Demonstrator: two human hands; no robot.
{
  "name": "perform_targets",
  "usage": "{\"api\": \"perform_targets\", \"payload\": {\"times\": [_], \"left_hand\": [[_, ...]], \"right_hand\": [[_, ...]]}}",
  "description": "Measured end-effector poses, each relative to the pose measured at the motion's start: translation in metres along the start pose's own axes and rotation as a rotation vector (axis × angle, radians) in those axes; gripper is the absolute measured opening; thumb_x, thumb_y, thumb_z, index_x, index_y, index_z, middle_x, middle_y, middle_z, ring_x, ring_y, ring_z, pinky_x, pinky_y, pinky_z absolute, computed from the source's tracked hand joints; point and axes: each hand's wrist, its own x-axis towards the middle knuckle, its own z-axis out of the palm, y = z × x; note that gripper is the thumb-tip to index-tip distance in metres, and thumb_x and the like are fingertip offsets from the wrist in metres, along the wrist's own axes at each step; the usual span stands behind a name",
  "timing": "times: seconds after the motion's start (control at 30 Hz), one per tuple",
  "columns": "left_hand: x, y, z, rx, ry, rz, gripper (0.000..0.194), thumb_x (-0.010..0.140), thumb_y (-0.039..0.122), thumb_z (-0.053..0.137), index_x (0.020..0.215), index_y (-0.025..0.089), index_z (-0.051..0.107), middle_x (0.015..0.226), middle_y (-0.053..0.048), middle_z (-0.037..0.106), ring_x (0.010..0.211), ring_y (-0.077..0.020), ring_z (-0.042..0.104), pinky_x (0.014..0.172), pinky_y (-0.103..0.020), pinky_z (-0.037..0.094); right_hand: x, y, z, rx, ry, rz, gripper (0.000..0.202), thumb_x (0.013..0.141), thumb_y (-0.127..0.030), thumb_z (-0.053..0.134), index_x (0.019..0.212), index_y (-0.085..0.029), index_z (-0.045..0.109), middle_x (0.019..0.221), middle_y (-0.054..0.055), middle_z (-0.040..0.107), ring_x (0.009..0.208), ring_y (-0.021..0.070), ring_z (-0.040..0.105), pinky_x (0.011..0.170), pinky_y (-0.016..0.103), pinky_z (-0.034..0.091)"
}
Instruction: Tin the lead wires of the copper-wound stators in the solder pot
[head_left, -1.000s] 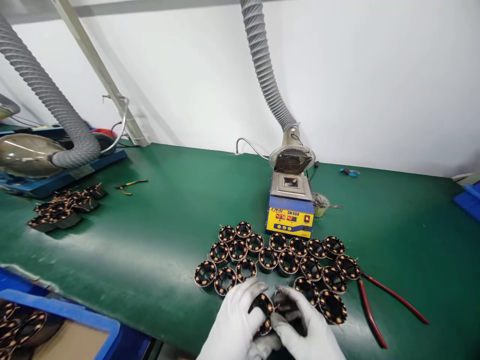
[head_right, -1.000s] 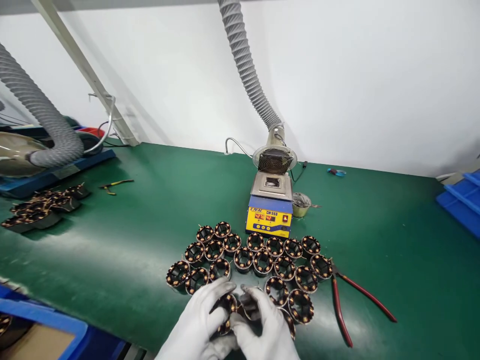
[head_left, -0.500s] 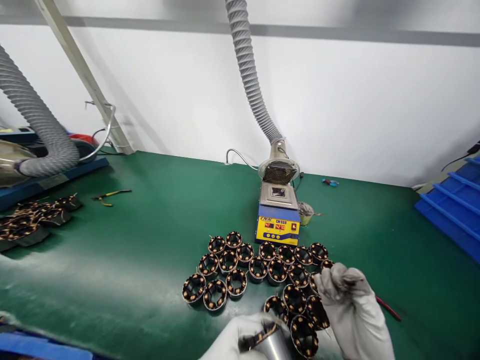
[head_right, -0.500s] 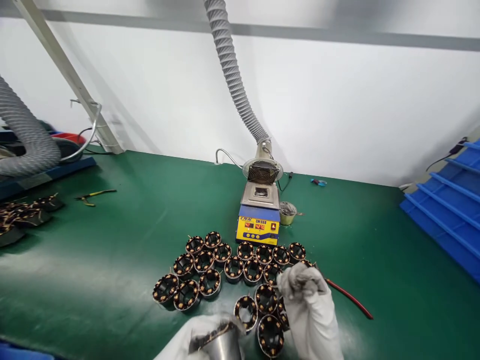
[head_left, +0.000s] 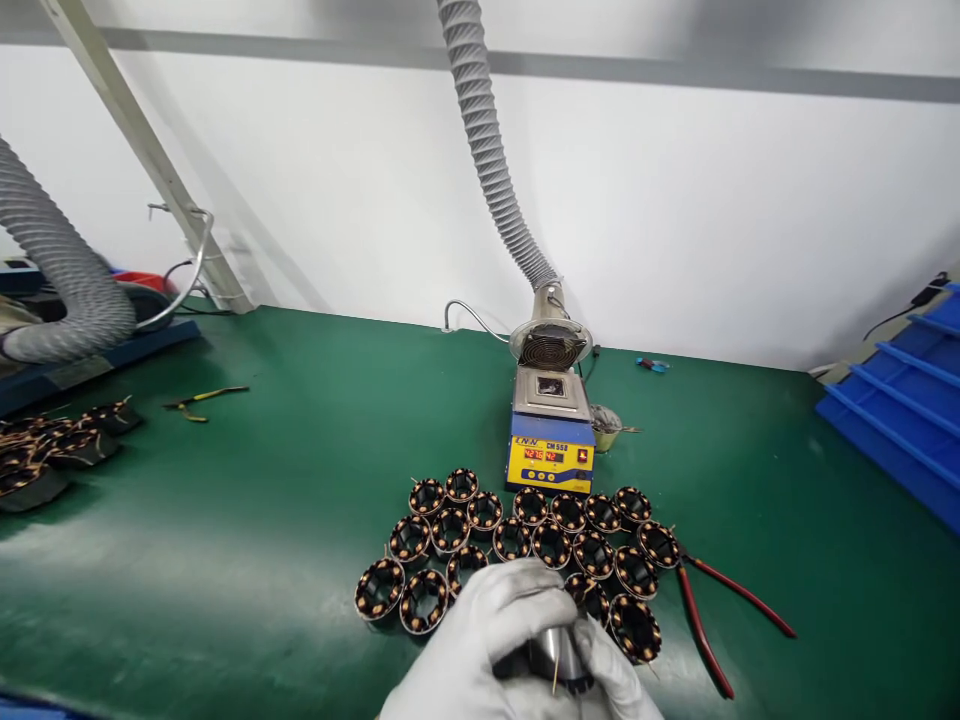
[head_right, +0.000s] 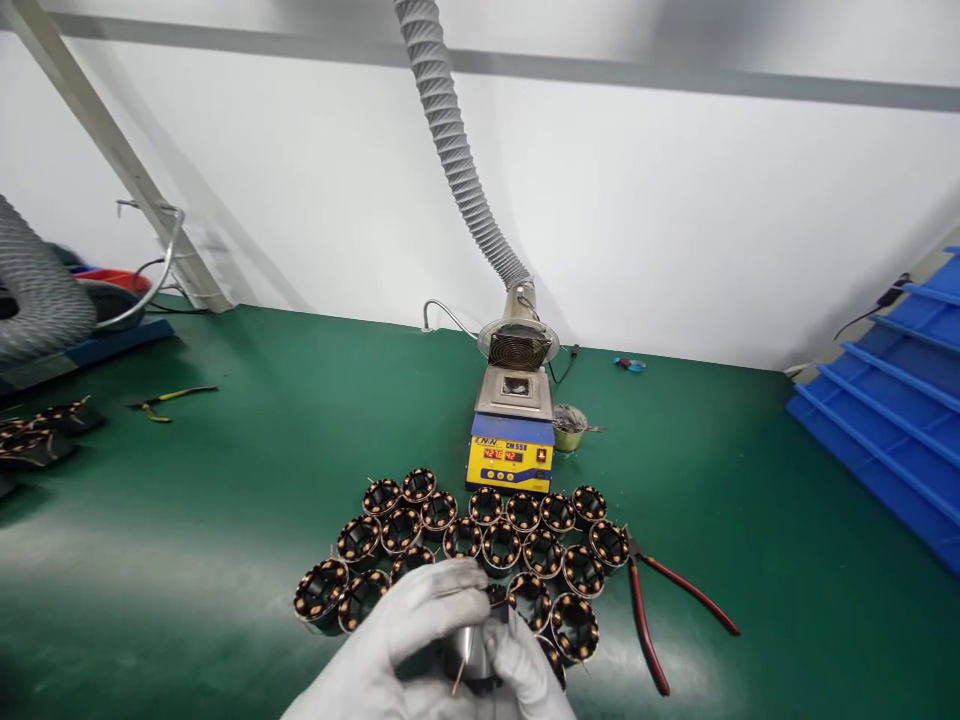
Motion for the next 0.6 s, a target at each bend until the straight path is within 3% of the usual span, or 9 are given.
{"api": "perform_targets", "payload": {"times": [0.1, 0.17, 0.23, 0.3, 0.33, 0.4, 0.47, 0.6], "left_hand": [[0.016, 0.005, -0.007, -0.142, 0.079, -0.119, 0.015, 0.084, 0.034, 0.056, 0.091, 0.024, 0.065, 0.100, -0.003, 0.067, 0.103, -0.0226, 0.056, 0.097, -0.034, 0.038], [0.023, 0.005, -0.009, -0.302, 0.203, -0.330, 0.020, 0.084, 0.030, 0.052, 0.073, 0.020, 0.064, 0.084, -0.004, 0.069, 0.095, -0.0234, 0.059, 0.090, -0.034, 0.042], [0.022, 0.003, -0.010, -0.478, 0.326, -0.539, 0.028, 0.086, 0.033, 0.047, 0.069, 0.017, 0.062, 0.081, -0.006, 0.068, 0.090, -0.0229, 0.061, 0.081, -0.032, 0.046], [0.014, 0.001, -0.010, -0.544, 0.299, -0.613, 0.025, 0.085, 0.035, 0.049, 0.084, 0.016, 0.065, 0.094, -0.007, 0.068, 0.095, -0.0232, 0.060, 0.086, -0.032, 0.045], [0.009, 0.001, -0.009, -0.526, 0.227, -0.594, 0.026, 0.080, 0.035, 0.056, 0.098, 0.017, 0.064, 0.104, -0.008, 0.066, 0.101, -0.0239, 0.058, 0.092, -0.034, 0.043], [0.003, 0.004, -0.007, -0.465, 0.099, -0.544, 0.056, 0.062, 0.026, 0.072, 0.116, 0.020, 0.058, 0.121, -0.009, 0.057, 0.114, -0.0271, 0.050, 0.102, -0.038, 0.034], [0.003, 0.008, -0.003, -0.479, 0.070, -0.557, 0.070, 0.048, 0.016, 0.077, 0.116, 0.022, 0.058, 0.124, -0.008, 0.055, 0.116, -0.0297, 0.047, 0.103, -0.041, 0.034], [0.022, 0.018, 0.003, -0.667, 0.083, -0.685, 0.055, 0.047, 0.018, 0.078, 0.100, 0.021, 0.066, 0.107, -0.007, 0.064, 0.086, -0.0269, 0.063, 0.067, -0.033, 0.054]], "right_hand": [[0.008, 0.006, 0.000, 0.000, -0.039, 0.026, 0.028, 0.063, -0.043, 0.069, 0.087, -0.028, 0.066, 0.082, 0.003, 0.066, 0.080, 0.0253, 0.063, 0.066, 0.036, 0.052], [0.012, 0.010, -0.001, -0.002, -0.069, 0.046, 0.034, 0.057, -0.048, 0.073, 0.082, -0.025, 0.066, 0.077, 0.005, 0.066, 0.078, 0.0271, 0.063, 0.064, 0.038, 0.052], [0.011, 0.011, -0.004, 0.011, -0.080, 0.063, 0.040, 0.056, -0.053, 0.072, 0.080, -0.023, 0.066, 0.073, 0.007, 0.066, 0.077, 0.0290, 0.064, 0.065, 0.041, 0.052], [0.005, 0.009, -0.008, 0.057, -0.060, 0.082, 0.041, 0.062, -0.057, 0.068, 0.084, -0.022, 0.067, 0.076, 0.008, 0.067, 0.081, 0.0298, 0.064, 0.067, 0.043, 0.052], [0.002, 0.007, -0.010, 0.087, -0.042, 0.091, 0.039, 0.066, -0.056, 0.065, 0.087, -0.023, 0.067, 0.079, 0.008, 0.068, 0.083, 0.0294, 0.064, 0.068, 0.043, 0.052], [-0.003, 0.004, -0.010, 0.134, -0.010, 0.103, 0.032, 0.072, -0.051, 0.062, 0.091, -0.026, 0.066, 0.083, 0.006, 0.069, 0.085, 0.0276, 0.064, 0.069, 0.041, 0.052], [-0.005, 0.002, -0.008, 0.147, 0.000, 0.105, 0.028, 0.074, -0.048, 0.061, 0.092, -0.027, 0.066, 0.084, 0.004, 0.069, 0.084, 0.0260, 0.064, 0.069, 0.039, 0.053], [-0.004, 0.002, 0.001, 0.182, -0.017, 0.145, 0.035, 0.074, -0.052, 0.062, 0.093, -0.023, 0.066, 0.083, 0.006, 0.069, 0.079, 0.0250, 0.065, 0.068, 0.039, 0.053]]}}
